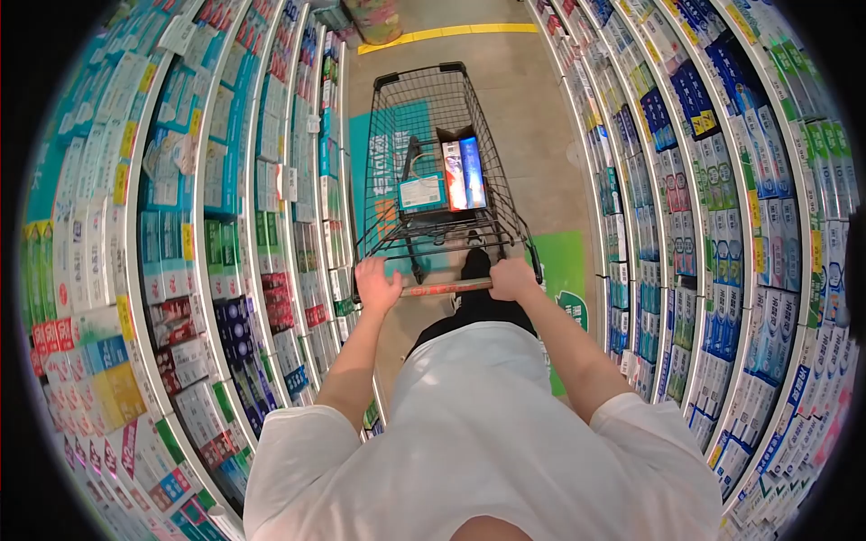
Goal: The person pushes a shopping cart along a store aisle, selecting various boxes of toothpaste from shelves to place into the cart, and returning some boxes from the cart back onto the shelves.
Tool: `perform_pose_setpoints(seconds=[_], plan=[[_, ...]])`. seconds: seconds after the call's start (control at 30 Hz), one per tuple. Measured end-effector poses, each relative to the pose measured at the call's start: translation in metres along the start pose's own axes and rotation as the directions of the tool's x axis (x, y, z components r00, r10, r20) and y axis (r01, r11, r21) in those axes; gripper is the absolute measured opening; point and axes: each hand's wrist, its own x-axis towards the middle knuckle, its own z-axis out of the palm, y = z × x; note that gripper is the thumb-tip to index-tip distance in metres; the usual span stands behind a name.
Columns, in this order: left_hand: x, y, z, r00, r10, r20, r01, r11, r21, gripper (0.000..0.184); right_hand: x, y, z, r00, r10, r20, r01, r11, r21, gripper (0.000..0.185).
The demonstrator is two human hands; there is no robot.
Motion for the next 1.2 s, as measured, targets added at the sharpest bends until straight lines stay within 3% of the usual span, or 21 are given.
perform_pose_setpoints(seconds=[0.03,0.1,0.37,0.43,0.47,0.5,0.57,0.63,0.7,0.73,1.03,1.13,1.2], plan=[[0.010,0.002,0.006,1.000,0.007,0.002,-0.007,1.000,-0.005,0.039,0.006,0.004,-0.006,1.000,-0.011,-0.016,0.011,1.000,-0.010,0.031],[0.030,0.003,0.018,0.966,-0.231,-0.119,0.216,0.969,-0.123,0.036,0.018,0.011,-0.018,1.000,-0.019,-0.015,0.019,1.000,0.004,0.030],[0.180,0.110,0.066,0.982,0.025,-0.186,-0.061,0.980,-0.188,0.035,0.079,0.041,-0.073,0.998,-0.061,-0.013,0.061,0.997,0.056,0.027],[0.224,0.127,0.083,0.996,0.050,-0.069,-0.064,0.976,-0.208,0.033,0.095,0.049,-0.087,0.998,-0.066,-0.003,0.066,0.996,0.065,0.027],[0.242,0.136,0.087,0.993,0.065,-0.093,-0.071,0.996,-0.055,0.027,0.103,0.055,-0.096,0.997,-0.073,0.007,0.073,0.995,0.072,0.027],[0.260,0.140,0.089,0.993,0.070,-0.094,-0.076,0.995,-0.058,0.027,0.111,0.060,-0.104,0.998,-0.067,0.004,0.067,0.995,0.072,0.027],[0.288,0.149,0.095,0.964,-0.171,0.202,0.137,0.976,0.169,0.031,0.127,0.070,-0.115,0.996,-0.090,-0.009,0.090,0.992,0.086,0.029],[0.305,0.137,0.106,0.981,-0.096,0.169,0.062,0.978,0.197,0.038,0.143,0.079,-0.127,0.996,-0.085,-0.023,0.086,0.992,0.092,0.028],[0.318,0.123,0.109,0.981,0.077,0.180,-0.114,0.973,0.201,0.037,0.160,0.084,-0.141,0.994,-0.107,-0.017,0.108,0.989,0.106,0.027],[0.329,0.121,0.108,0.980,0.075,0.182,-0.112,0.972,0.206,0.037,0.170,0.086,-0.146,0.994,-0.112,-0.016,0.113,0.988,0.107,0.027],[0.427,0.112,0.093,0.907,-0.181,0.380,0.079,0.960,0.269,0.042,0.236,0.093,-0.188,0.987,-0.143,-0.068,0.151,0.978,0.142,0.026],[0.466,0.108,0.092,0.766,-0.358,0.533,0.232,0.929,0.289,0.051,0.252,0.096,-0.206,0.988,-0.152,-0.034,0.155,0.977,0.148,0.024],[0.484,0.102,0.096,0.766,-0.364,0.530,0.248,0.928,0.279,0.053,0.266,0.099,-0.213,0.987,-0.155,-0.044,0.160,0.975,0.157,0.024]])
